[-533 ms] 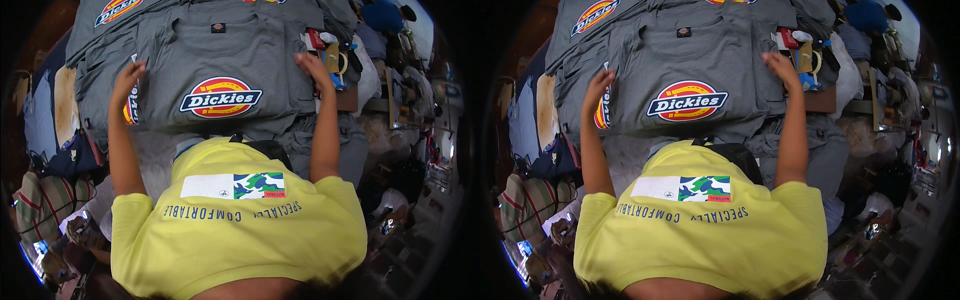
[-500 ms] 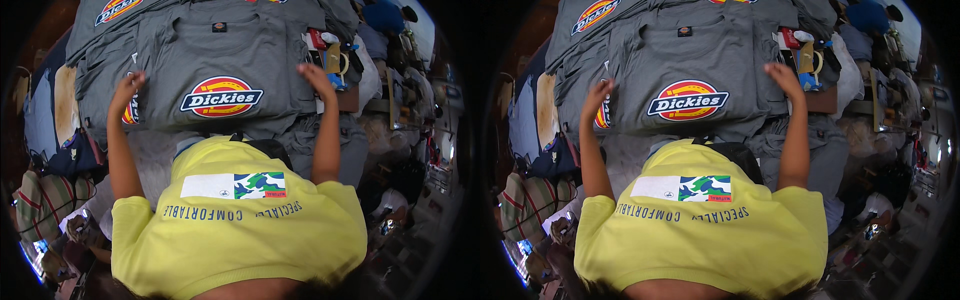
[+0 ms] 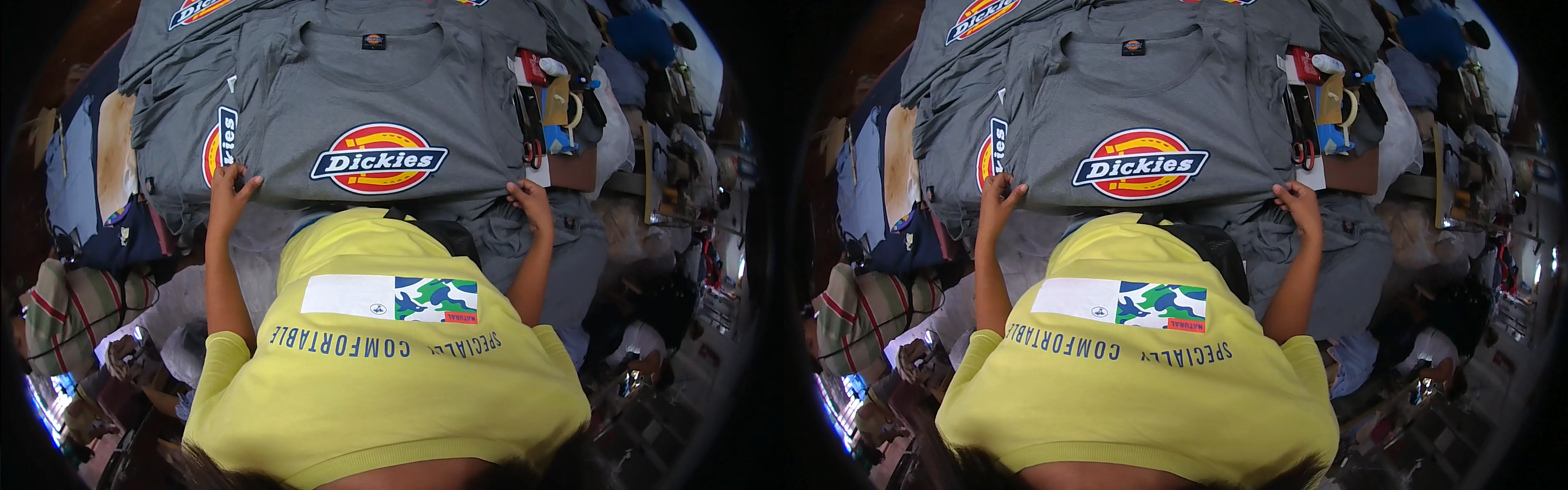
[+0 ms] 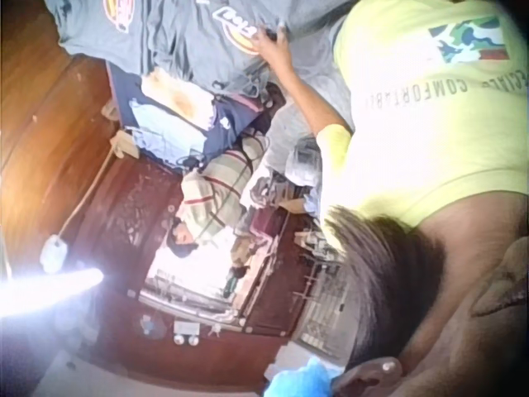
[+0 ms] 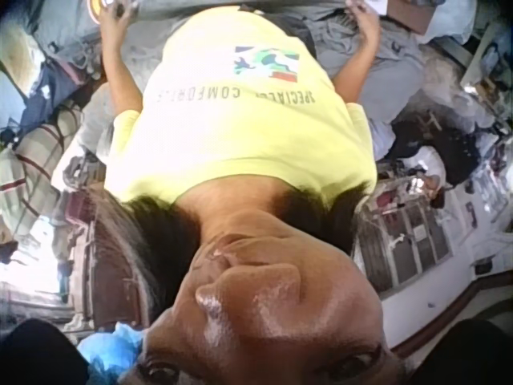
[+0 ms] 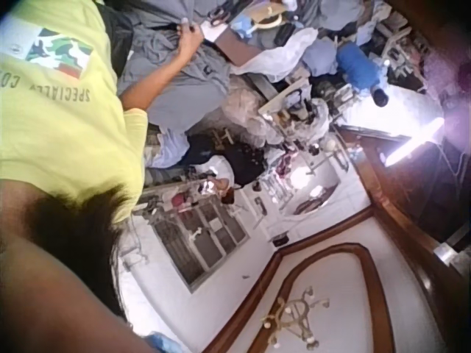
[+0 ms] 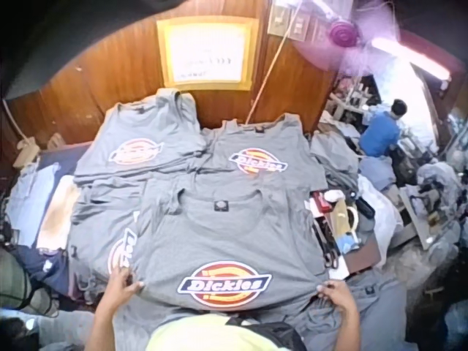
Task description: The person trims loose threads from grey shirts using shears and then folds each shirt onto a stack on a work table.
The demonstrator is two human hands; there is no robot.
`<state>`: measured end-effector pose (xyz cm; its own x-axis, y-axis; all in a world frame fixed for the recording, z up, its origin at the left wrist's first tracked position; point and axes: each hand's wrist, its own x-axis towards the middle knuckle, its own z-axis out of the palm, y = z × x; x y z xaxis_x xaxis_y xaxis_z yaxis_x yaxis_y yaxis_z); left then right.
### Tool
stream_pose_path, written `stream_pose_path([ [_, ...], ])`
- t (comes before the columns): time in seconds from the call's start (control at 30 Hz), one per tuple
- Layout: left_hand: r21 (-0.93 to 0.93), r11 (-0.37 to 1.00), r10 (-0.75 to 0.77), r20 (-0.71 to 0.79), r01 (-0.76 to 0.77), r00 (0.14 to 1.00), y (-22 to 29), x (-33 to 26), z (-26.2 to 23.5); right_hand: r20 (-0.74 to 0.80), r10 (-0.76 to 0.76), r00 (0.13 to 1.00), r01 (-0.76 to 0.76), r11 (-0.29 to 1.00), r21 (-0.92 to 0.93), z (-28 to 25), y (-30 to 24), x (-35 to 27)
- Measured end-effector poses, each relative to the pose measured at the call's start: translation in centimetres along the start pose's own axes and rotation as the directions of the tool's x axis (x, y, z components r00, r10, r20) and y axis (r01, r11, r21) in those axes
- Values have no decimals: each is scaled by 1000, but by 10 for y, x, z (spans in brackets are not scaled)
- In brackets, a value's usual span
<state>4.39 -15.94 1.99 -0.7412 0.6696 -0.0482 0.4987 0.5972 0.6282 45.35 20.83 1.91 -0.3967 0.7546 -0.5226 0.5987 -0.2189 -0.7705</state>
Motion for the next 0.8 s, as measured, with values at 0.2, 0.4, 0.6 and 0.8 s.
stream_pose_path([
  [0.2, 32, 999, -40, -50, 42, 998, 15, -4, -10, 8, 127, 992, -122, 934, 337, -5, 7, -3],
  [0.4, 189, 967, 207, -201, -170, 957, 34, 8, 1, -367, -49, 929, -46, 968, -246, 16, -15, -3],
  [0.6, 402, 856, 369, -30, -327, 929, 77, 33, 71, 183, -805, 564, 655, 302, -693, 99, -68, 13],
  [0.8, 551, 765, 408, -13, -334, 913, 70, 99, 105, 284, -795, 535, 573, 95, -814, 141, -78, 91],
])
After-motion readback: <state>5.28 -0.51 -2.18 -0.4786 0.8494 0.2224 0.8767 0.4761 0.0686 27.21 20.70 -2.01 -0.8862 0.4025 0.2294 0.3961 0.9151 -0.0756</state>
